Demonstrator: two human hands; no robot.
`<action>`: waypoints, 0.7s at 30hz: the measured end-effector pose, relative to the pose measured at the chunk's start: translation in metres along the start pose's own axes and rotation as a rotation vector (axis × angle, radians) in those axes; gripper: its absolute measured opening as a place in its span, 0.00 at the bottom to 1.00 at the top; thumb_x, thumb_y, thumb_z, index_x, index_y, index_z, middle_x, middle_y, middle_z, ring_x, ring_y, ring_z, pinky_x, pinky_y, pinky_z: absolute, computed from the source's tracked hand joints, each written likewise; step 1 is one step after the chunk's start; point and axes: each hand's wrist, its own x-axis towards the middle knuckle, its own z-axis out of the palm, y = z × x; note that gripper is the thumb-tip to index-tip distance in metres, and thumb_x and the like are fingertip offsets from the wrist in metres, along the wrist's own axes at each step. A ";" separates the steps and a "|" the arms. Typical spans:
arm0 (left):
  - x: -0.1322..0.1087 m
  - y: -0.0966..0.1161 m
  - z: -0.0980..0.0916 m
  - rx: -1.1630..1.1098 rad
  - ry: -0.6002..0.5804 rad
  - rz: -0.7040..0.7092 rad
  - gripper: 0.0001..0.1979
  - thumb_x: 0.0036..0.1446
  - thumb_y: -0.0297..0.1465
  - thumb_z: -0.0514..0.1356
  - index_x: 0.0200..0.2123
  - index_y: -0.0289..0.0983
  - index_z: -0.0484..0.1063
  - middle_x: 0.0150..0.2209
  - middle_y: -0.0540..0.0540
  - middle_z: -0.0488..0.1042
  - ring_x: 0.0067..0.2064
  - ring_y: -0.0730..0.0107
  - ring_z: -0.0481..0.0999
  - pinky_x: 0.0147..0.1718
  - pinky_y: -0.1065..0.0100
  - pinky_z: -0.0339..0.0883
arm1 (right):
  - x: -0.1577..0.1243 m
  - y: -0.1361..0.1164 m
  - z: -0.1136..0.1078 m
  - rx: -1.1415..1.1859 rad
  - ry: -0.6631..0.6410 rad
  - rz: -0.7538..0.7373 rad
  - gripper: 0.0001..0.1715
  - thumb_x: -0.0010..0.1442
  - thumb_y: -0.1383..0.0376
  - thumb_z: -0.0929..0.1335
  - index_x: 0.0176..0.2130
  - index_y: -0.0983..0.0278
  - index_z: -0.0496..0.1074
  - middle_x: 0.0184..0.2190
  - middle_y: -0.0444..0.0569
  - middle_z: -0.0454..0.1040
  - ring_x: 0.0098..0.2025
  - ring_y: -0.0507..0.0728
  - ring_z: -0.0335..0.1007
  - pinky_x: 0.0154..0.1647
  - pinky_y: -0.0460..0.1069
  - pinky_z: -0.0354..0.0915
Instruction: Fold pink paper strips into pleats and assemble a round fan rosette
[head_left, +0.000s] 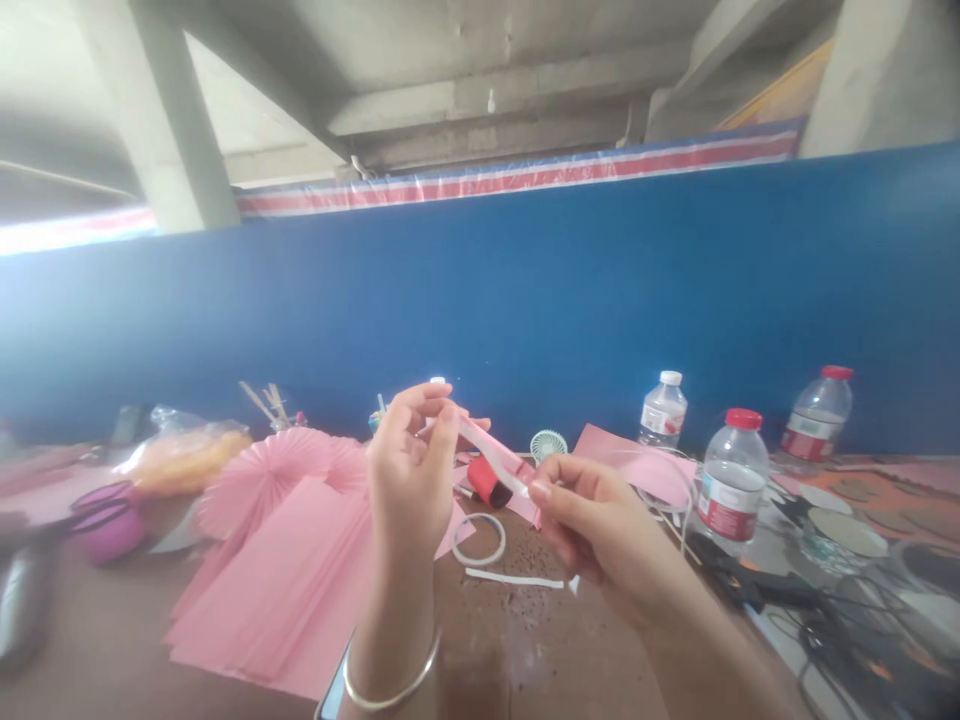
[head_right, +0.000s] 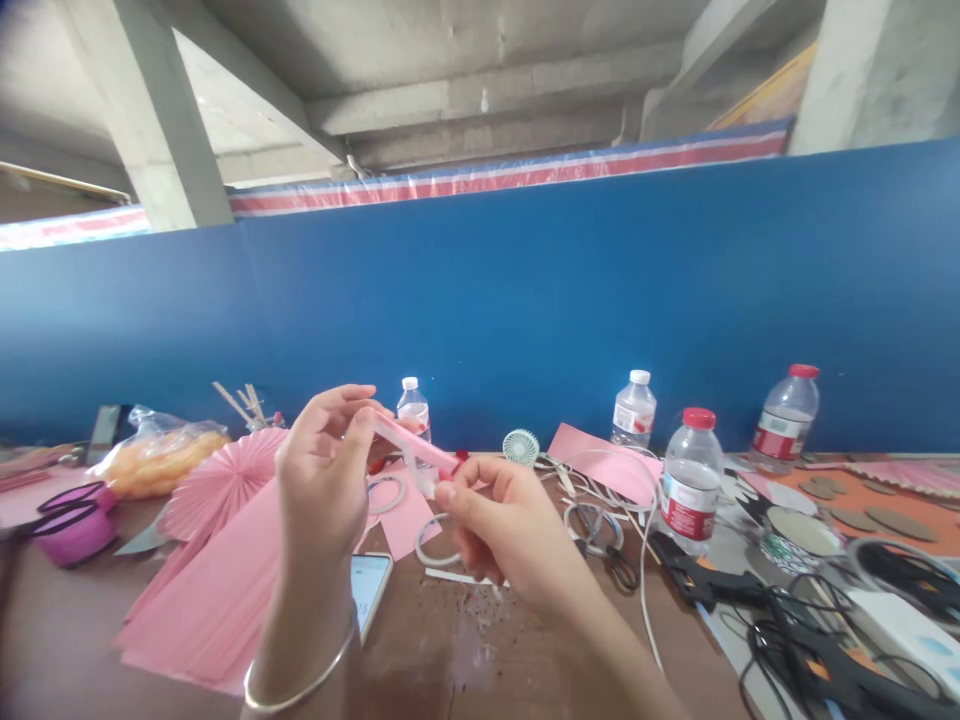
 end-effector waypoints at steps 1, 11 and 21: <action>0.000 -0.001 0.000 -0.010 -0.002 -0.010 0.10 0.50 0.32 0.56 0.37 0.37 0.68 0.28 0.48 0.71 0.26 0.75 0.72 0.24 0.74 0.67 | 0.001 0.004 0.006 0.063 -0.011 -0.005 0.14 0.50 0.57 0.66 0.24 0.63 0.58 0.09 0.35 0.58 0.11 0.43 0.46 0.10 0.40 0.40; 0.007 -0.017 -0.003 -0.259 -0.214 -0.272 0.11 0.50 0.36 0.56 0.33 0.34 0.68 0.27 0.47 0.70 0.23 0.79 0.66 0.21 0.76 0.60 | 0.002 0.022 0.031 0.564 0.043 -0.148 0.14 0.54 0.59 0.63 0.23 0.63 0.57 0.10 0.33 0.51 0.12 0.43 0.39 0.15 0.41 0.52; 0.005 -0.018 -0.001 -0.284 -0.206 -0.269 0.11 0.51 0.37 0.55 0.32 0.35 0.67 0.29 0.48 0.68 0.21 0.78 0.67 0.17 0.76 0.60 | -0.009 0.011 0.027 0.696 -0.062 0.030 0.11 0.51 0.60 0.66 0.25 0.64 0.62 0.11 0.33 0.54 0.11 0.42 0.36 0.12 0.40 0.45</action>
